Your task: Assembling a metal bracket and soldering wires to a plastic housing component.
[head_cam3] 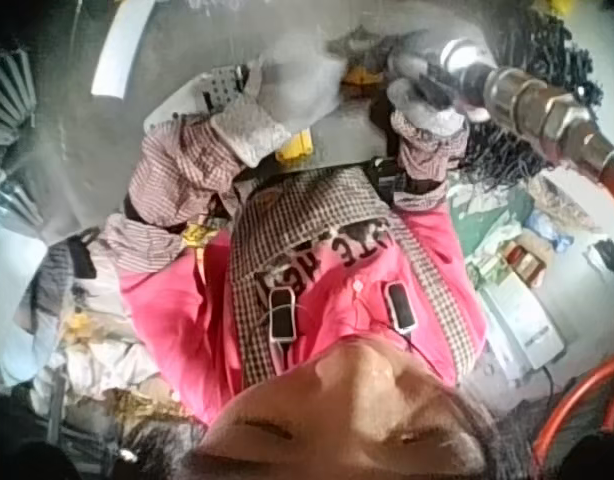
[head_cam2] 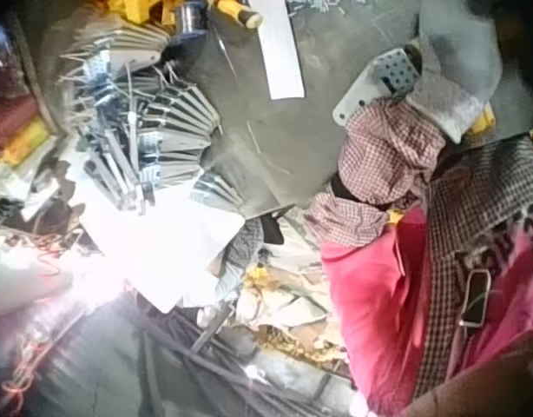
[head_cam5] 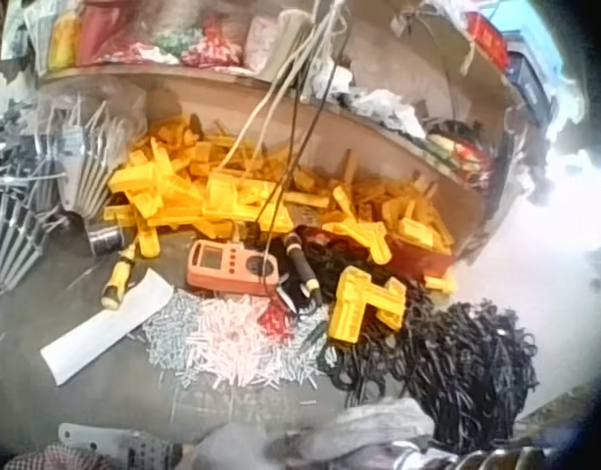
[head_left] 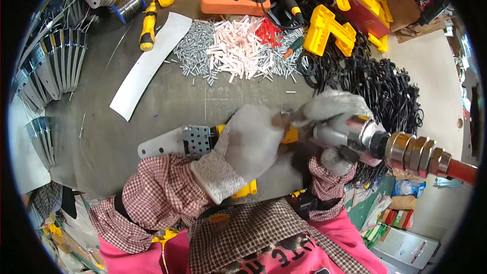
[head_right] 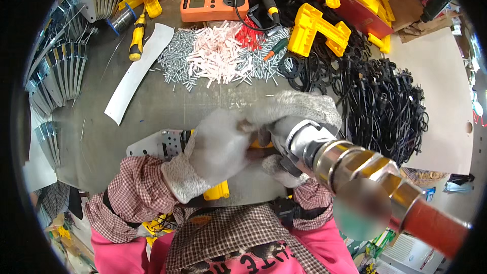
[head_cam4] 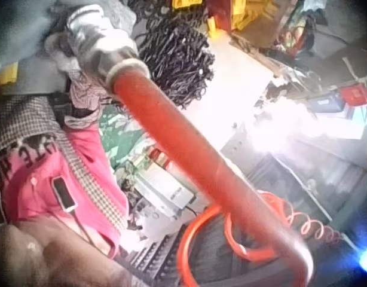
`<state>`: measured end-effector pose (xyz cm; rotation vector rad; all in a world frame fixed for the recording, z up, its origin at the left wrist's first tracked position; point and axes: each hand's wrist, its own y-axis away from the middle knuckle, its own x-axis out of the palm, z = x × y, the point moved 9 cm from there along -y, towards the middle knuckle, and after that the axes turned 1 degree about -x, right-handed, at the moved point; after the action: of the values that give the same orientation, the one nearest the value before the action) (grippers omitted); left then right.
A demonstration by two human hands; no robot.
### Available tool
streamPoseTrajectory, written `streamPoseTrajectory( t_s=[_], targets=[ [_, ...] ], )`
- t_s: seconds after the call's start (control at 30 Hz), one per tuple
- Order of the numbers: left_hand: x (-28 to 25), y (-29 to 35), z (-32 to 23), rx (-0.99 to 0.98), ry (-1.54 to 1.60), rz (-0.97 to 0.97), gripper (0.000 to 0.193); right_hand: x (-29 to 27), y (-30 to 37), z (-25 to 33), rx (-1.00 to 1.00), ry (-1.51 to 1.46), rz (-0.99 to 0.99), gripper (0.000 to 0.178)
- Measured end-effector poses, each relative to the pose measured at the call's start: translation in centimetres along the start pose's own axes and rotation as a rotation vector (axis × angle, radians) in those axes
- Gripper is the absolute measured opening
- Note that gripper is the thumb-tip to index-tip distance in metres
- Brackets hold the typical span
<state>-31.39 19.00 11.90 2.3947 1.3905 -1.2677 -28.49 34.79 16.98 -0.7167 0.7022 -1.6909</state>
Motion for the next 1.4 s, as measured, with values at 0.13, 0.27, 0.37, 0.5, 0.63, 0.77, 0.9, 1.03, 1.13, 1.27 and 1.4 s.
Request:
streamPoseTrajectory(
  t_s=[0.13, 0.27, 0.37, 0.5, 0.63, 0.77, 0.9, 1.03, 1.13, 1.27, 1.4],
  targets=[
    [0.6, -0.6, -1.2, 0.028, -0.182, 0.163, 0.042, 4.1, -4.3, 3.3, 0.114, -0.328, 0.186, 0.060],
    [1.1, -0.4, -0.8, -0.012, -0.197, 0.233, 0.040, 5.6, -4.3, 2.4, 0.175, -0.407, 0.320, 0.056],
    [1.6, -0.4, -0.7, -0.056, -0.218, 0.320, 0.041, 5.2, -4.1, 2.3, 0.197, -0.317, 0.299, 0.050],
    [1.1, -0.1, -0.4, 0.016, -0.191, 0.148, 0.038, 4.2, -2.1, 0.9, 0.208, -0.149, 0.280, 0.033],
    [0.0, -0.3, 0.5, -0.017, -0.129, 0.141, 0.038, 7.5, -0.6, 4.0, 0.226, -0.196, 0.262, 0.032],
    [0.5, -0.5, 0.0, -0.042, -0.186, 0.164, 0.029, 15.8, -1.1, 10.6, 0.129, -0.696, 0.817, 0.035],
    [0.6, 0.1, 0.4, -0.107, -0.275, 0.241, 0.021, 17.9, 1.4, 10.2, 0.089, -0.894, 0.889, 0.036],
    [1.3, -0.5, 0.1, -0.024, -0.284, 0.250, 0.031, 17.8, 1.2, 10.5, 0.122, -0.791, 0.890, 0.035],
    [0.0, -0.2, -0.6, -0.020, -0.187, 0.209, 0.031, 16.5, 0.2, 10.9, 0.145, -0.721, 0.867, 0.035],
    [-0.2, 0.0, -0.4, -0.024, -0.172, 0.153, 0.030, 14.8, -1.3, 11.3, 0.174, -0.691, 0.882, 0.034],
    [-1.1, 0.1, -0.6, -0.019, -0.165, 0.187, 0.028, 15.6, -1.8, 10.6, 0.225, -0.737, 1.045, 0.031]
  ],
)
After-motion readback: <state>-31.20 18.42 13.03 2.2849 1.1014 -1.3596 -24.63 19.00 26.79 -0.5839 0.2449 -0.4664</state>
